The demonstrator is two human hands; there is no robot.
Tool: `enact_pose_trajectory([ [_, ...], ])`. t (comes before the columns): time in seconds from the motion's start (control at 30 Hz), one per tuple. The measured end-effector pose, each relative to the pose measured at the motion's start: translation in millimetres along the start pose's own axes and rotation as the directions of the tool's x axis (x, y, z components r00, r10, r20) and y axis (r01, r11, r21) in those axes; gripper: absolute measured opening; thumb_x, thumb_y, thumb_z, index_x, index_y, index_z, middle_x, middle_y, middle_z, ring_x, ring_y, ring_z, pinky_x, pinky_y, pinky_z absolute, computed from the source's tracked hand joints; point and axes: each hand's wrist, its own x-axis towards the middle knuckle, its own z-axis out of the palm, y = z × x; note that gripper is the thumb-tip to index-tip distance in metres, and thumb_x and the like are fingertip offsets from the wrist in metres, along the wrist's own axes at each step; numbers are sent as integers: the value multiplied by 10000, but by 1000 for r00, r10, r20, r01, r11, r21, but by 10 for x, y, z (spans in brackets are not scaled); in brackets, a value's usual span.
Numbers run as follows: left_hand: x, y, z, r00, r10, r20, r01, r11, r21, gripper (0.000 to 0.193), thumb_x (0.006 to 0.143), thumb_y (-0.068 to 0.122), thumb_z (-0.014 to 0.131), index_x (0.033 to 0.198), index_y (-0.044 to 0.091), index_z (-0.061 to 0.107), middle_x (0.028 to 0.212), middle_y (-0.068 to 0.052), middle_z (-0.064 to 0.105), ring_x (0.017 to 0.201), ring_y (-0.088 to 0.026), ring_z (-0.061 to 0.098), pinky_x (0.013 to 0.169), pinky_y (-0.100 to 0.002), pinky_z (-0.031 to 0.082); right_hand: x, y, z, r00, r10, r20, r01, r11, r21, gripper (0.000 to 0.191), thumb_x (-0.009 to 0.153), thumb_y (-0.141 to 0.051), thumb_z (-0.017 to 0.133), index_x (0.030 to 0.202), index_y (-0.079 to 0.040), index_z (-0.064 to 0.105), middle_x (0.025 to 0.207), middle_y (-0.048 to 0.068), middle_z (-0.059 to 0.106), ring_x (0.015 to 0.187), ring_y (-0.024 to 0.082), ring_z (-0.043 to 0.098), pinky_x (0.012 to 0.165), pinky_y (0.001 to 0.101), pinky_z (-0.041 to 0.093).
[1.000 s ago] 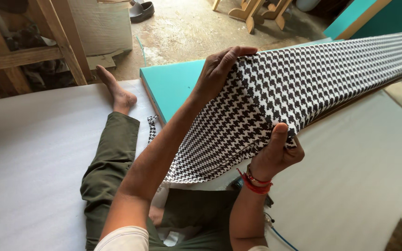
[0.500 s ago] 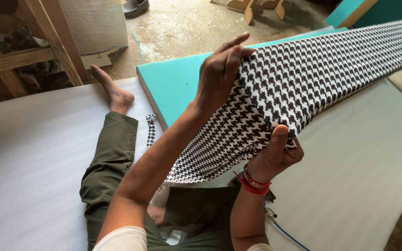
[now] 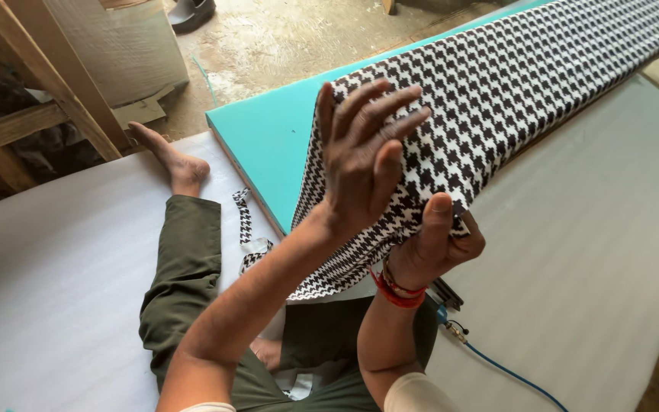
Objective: The person is upholstering a piece of furniture by attaching a houndstooth-patterned fabric to a wooden frame. They use a pneumatic staple gun to secure the fabric, repeatedly pulling it taut and stapling it to the underside of the frame.
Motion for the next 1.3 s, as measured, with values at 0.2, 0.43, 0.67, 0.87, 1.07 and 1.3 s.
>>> enact_pose_trajectory([
  [0.2, -138, 200, 9, 997, -9, 76, 10, 1000, -18, 484, 1146, 295, 291, 1224, 137, 742, 1275, -17, 718, 1365, -209, 557, 1317, -460, 104, -76, 225, -85, 982, -125, -138, 121, 992, -41, 233, 1040, -112, 678, 953, -39, 475, 844, -34, 456, 675, 55, 457, 614, 243, 457],
  [0.43, 20, 44, -320, 890, 175, 421, -142, 984, -109, 396, 1117, 409, 469, 1387, 192, 661, 1429, 23, 659, 1425, -215, 525, 1348, -481, 159, -34, 260, -208, 989, -148, 16, 149, 988, -43, 227, 1078, -168, 688, 1053, -58, 490, 911, -4, 548, 734, 66, 539, 658, 245, 495],
  [0.67, -32, -37, -418, 841, 215, 497, -189, 977, -102, 555, 1031, 509, 601, 1482, 187, 571, 1528, 19, 573, 1484, -233, 482, 1353, -497, 170, 116, -7, -424, 954, 110, 278, -151, 980, 131, 264, 1018, -222, 759, 949, 30, 720, 872, 26, 719, 732, 38, 628, 651, 190, 491],
  [0.87, 8, 61, -456, 830, 180, 527, -160, 984, -83, 546, 1027, 459, 644, 1488, 176, 566, 1536, 11, 571, 1491, -228, 493, 1358, -492, 185, 69, -32, -346, 965, 197, 171, -228, 956, 185, 202, 950, -108, 784, 1077, 37, 724, 995, 74, 753, 881, 107, 681, 840, 248, 549],
  [1.07, 16, 52, -477, 827, 187, 530, -160, 982, -97, 537, 1018, 445, 657, 1479, 186, 569, 1532, 14, 572, 1491, -225, 492, 1360, -492, 186, 48, -121, -280, 992, 56, 115, -90, 945, 315, 192, 955, 7, 786, 1102, -53, 677, 991, 61, 715, 875, 92, 655, 805, 218, 536],
  [1.3, 28, 64, -484, 822, 173, 543, -151, 985, -85, 541, 1007, 455, 658, 1477, 199, 574, 1537, 22, 568, 1496, -219, 482, 1364, -490, 184, 119, -166, -388, 963, 19, 270, -60, 988, 145, 155, 973, 111, 780, 1095, 26, 735, 911, 26, 647, 755, 7, 558, 702, 139, 450],
])
